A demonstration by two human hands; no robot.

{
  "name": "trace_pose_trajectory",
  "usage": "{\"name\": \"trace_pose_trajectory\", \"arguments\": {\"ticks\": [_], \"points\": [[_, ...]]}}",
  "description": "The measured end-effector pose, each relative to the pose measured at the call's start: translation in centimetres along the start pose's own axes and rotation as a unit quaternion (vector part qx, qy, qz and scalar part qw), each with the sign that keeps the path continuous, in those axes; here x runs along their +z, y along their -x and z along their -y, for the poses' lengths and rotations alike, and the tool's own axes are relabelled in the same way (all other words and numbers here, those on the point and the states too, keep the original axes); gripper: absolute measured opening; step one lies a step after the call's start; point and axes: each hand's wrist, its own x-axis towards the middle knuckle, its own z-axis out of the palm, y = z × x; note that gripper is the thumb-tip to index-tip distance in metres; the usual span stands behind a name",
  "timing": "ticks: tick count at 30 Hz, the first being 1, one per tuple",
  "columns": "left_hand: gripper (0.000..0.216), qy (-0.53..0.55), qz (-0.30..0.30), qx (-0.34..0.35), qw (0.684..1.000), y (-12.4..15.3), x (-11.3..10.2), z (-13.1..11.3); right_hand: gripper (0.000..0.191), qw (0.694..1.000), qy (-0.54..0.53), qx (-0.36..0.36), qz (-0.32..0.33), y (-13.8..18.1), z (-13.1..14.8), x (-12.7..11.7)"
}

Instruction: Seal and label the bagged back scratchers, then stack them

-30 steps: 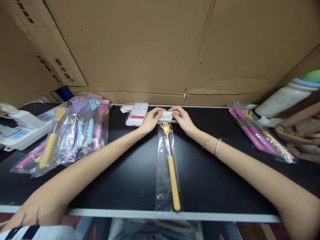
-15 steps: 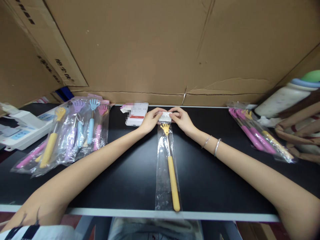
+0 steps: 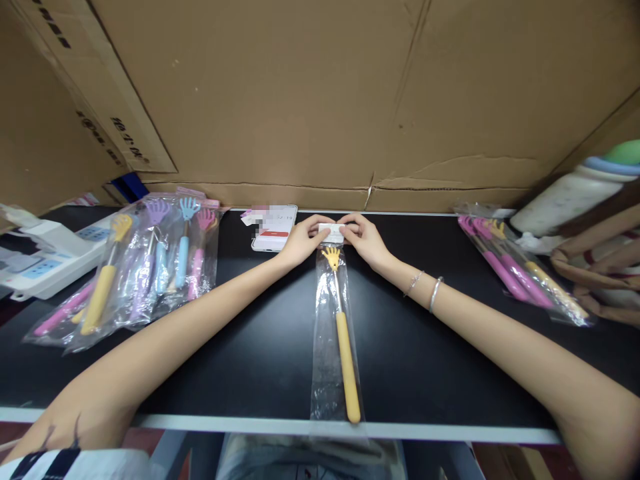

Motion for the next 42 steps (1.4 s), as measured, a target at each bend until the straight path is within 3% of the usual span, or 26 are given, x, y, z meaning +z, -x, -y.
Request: {"name": "trace_pose_trajectory", "arguments": {"ticks": [42], "points": [[0.021,-0.01,0.006,0.015,1.0,-0.07,-0.1,0.31,0.021,0.998,0.052,-0.042,0.015,-0.17,-0.22,0.11]]}}
